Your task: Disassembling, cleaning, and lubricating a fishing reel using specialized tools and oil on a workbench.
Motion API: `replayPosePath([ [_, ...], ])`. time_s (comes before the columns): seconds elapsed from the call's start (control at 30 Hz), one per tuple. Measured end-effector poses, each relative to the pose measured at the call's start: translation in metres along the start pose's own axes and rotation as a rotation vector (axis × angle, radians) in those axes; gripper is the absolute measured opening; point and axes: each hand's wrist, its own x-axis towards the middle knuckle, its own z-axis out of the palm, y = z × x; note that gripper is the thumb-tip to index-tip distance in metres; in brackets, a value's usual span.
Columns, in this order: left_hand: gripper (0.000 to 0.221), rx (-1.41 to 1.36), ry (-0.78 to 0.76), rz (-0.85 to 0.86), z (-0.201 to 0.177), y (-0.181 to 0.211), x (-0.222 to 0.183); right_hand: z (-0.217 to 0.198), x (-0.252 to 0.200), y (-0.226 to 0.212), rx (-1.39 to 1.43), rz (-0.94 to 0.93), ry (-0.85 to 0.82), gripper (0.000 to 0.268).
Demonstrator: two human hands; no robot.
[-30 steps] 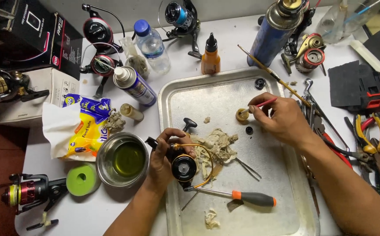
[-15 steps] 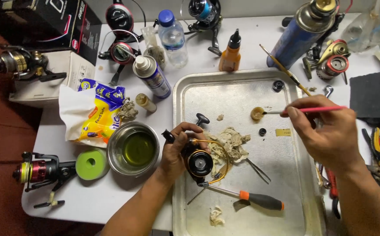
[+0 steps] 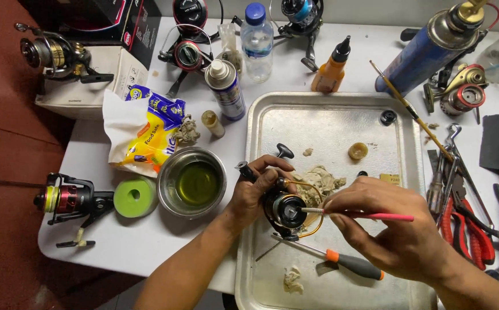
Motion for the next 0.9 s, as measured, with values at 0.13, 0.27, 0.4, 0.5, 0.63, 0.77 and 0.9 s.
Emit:
replayPosePath([
  [0.13, 0.036, 0.036, -0.005, -0.01, 0.001, 0.001, 0.0, 0.003, 0.001, 0.0, -0.023, -0.037, -0.035, 0.009],
  [0.27, 0.036, 0.048, -0.003, -0.02, 0.002, 0.002, -0.001, 0.004, 0.002, -0.004, -0.1, -0.065, -0.067, 0.007],
  [0.4, 0.035, 0.026, 0.001, -0.002, 0.001, 0.0, 0.0, 0.008, 0.006, -0.009, -0.052, -0.153, -0.093, 0.007],
  [0.5, 0.033, -0.01, -0.017, 0.002, -0.001, -0.002, 0.0, 0.011, 0.01, -0.011, -0.071, -0.209, -0.084, 0.009],
  [0.63, 0.034, -0.025, -0.047, 0.025, -0.005, -0.006, 0.001, 0.009, 0.016, -0.015, -0.16, -0.244, -0.075, 0.006],
  [0.77, 0.033, -0.021, -0.06, 0.037, -0.005, -0.006, 0.001, 0.008, 0.013, -0.014, -0.206, -0.224, -0.087, 0.006],
  [0.9, 0.035, -0.029, -0.04, 0.028, -0.005, -0.006, 0.001, 0.01, 0.012, -0.016, -0.123, -0.198, -0.119, 0.006],
])
